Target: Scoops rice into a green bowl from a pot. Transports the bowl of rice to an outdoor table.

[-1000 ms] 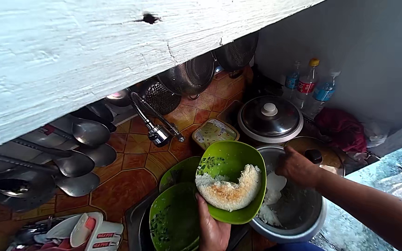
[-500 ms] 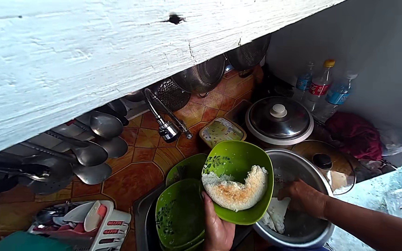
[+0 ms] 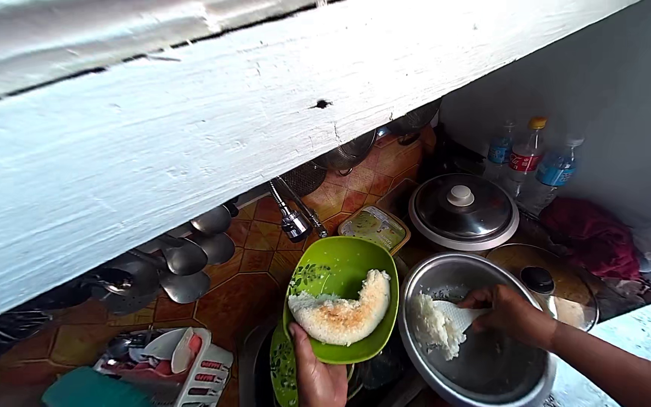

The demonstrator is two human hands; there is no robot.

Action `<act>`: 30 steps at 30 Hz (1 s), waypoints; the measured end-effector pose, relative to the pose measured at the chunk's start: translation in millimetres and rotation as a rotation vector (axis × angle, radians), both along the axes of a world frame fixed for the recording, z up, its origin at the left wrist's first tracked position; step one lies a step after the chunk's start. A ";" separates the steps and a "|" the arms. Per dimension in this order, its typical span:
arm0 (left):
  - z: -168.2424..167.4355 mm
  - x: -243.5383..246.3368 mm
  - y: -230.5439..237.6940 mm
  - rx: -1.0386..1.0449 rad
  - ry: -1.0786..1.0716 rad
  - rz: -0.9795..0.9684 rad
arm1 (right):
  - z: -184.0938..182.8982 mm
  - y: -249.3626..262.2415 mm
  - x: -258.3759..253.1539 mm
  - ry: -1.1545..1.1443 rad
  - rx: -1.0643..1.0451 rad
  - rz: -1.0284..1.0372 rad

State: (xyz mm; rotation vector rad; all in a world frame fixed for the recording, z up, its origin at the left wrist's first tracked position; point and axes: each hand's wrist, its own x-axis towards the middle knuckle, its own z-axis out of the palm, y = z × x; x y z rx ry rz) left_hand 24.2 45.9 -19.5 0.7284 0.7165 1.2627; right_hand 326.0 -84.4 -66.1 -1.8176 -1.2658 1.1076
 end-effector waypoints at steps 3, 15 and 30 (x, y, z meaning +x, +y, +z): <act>5.0 -7.6 -6.1 -0.072 0.097 0.060 | 34.4 -5.7 9.6 -0.063 0.081 -0.063; -0.3 2.1 -63.4 -0.185 0.031 -0.378 | 120.8 7.0 -36.3 -1.239 0.998 0.082; 6.3 -10.4 -54.0 -0.098 -0.008 -0.093 | 117.5 -21.7 -20.2 -0.984 0.703 -0.077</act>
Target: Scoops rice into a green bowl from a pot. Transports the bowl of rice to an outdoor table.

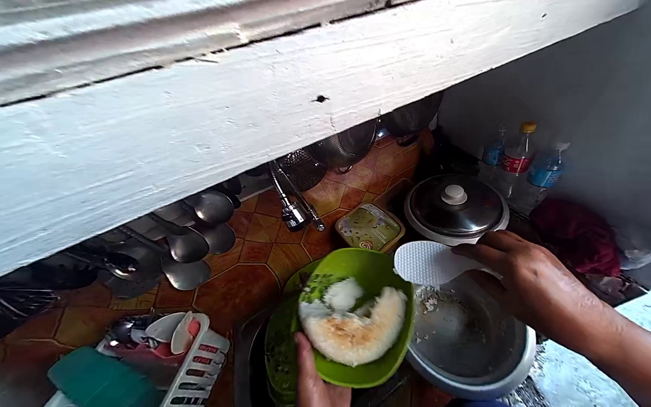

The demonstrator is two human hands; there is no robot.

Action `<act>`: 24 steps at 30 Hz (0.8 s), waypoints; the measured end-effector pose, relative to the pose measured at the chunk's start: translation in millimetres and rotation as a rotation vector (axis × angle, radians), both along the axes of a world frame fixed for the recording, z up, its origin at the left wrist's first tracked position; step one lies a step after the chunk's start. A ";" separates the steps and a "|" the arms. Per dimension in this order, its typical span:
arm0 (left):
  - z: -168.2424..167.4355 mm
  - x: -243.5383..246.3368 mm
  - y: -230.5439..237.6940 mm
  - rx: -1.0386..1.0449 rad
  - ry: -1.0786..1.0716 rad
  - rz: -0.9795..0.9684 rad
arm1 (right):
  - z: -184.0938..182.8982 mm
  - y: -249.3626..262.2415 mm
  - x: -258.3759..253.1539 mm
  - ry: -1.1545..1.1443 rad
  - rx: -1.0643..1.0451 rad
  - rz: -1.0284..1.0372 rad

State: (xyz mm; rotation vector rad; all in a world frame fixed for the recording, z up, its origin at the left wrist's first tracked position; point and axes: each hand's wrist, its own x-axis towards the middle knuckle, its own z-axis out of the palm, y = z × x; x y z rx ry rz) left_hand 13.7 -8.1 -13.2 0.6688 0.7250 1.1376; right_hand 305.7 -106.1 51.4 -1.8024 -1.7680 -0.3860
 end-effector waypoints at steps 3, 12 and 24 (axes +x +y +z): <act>3.0 -13.3 8.6 -0.003 0.036 0.182 | -13.4 -6.4 21.4 -0.003 -0.132 -0.047; -1.3 -13.4 -2.8 -0.152 0.052 0.273 | -53.9 38.8 -1.4 0.004 -1.299 -0.262; -19.1 48.9 2.6 -0.316 -0.006 0.053 | -133.2 58.0 14.5 -0.071 -0.796 0.102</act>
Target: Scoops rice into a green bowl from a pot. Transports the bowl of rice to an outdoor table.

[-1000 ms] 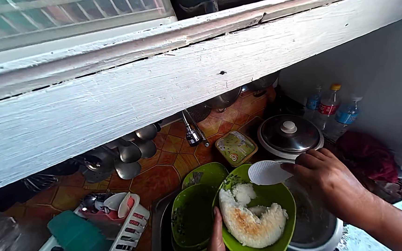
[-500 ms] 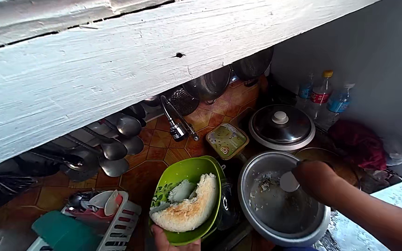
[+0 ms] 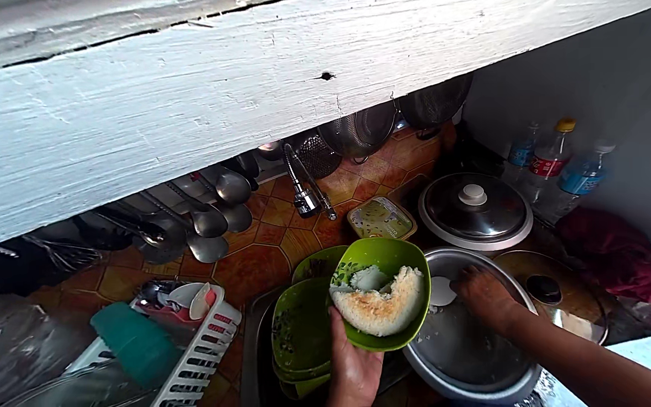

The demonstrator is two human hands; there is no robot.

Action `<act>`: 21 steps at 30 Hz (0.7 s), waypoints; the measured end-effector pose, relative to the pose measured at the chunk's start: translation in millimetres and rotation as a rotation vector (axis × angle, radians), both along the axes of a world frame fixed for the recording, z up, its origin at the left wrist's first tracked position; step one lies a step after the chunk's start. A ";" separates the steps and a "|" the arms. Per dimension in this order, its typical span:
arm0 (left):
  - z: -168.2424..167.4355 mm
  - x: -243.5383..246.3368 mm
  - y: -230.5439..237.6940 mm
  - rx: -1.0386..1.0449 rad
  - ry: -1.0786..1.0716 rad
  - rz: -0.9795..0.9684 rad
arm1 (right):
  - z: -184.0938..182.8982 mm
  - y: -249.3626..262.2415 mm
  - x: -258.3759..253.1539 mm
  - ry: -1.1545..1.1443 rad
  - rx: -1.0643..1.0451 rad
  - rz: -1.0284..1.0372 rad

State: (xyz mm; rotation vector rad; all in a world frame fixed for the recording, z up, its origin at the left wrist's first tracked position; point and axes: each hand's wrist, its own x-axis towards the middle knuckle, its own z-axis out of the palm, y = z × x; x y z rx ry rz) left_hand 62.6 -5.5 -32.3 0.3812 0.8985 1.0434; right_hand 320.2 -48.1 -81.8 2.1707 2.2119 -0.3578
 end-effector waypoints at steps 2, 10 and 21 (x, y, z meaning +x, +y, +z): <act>0.8 3.8 2.1 -0.022 0.009 -0.005 | -11.1 -2.2 -1.2 0.043 0.198 0.181; -2.0 0.5 2.6 0.007 0.010 -0.017 | 38.8 -13.9 15.6 0.041 0.008 0.045; -5.6 -1.9 2.0 0.046 -0.051 -0.020 | 26.5 -3.9 -17.4 0.050 -0.322 -0.024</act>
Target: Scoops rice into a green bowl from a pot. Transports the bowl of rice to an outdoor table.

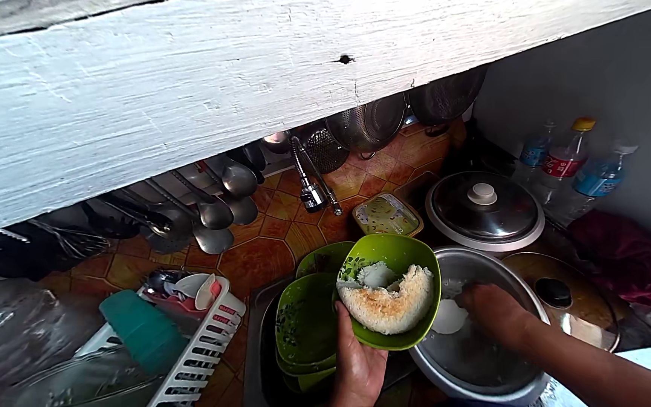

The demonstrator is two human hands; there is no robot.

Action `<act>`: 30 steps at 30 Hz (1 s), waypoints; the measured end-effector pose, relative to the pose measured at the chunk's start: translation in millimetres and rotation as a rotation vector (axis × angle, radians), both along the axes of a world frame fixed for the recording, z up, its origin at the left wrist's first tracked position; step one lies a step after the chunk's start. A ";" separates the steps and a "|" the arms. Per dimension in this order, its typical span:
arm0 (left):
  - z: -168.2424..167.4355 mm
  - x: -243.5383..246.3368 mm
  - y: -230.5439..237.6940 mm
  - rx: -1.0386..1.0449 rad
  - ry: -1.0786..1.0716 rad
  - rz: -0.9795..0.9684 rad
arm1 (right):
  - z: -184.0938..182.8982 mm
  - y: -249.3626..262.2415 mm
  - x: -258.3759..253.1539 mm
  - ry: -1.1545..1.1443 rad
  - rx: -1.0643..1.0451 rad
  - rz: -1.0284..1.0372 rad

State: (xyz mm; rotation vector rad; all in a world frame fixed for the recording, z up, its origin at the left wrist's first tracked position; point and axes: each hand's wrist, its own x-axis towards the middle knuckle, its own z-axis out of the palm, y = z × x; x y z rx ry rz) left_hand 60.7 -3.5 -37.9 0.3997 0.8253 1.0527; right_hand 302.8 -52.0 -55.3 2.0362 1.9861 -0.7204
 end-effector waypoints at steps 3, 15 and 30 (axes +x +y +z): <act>0.5 0.0 -0.3 0.002 -0.006 0.002 | -9.2 6.1 -16.2 0.015 0.061 0.045; 1.5 -0.8 1.9 -0.011 -0.050 0.003 | -12.6 -31.4 8.1 0.487 0.432 -0.210; 15.4 -64.1 -37.1 0.121 0.119 0.202 | 100.2 -27.0 -44.9 0.101 1.511 0.236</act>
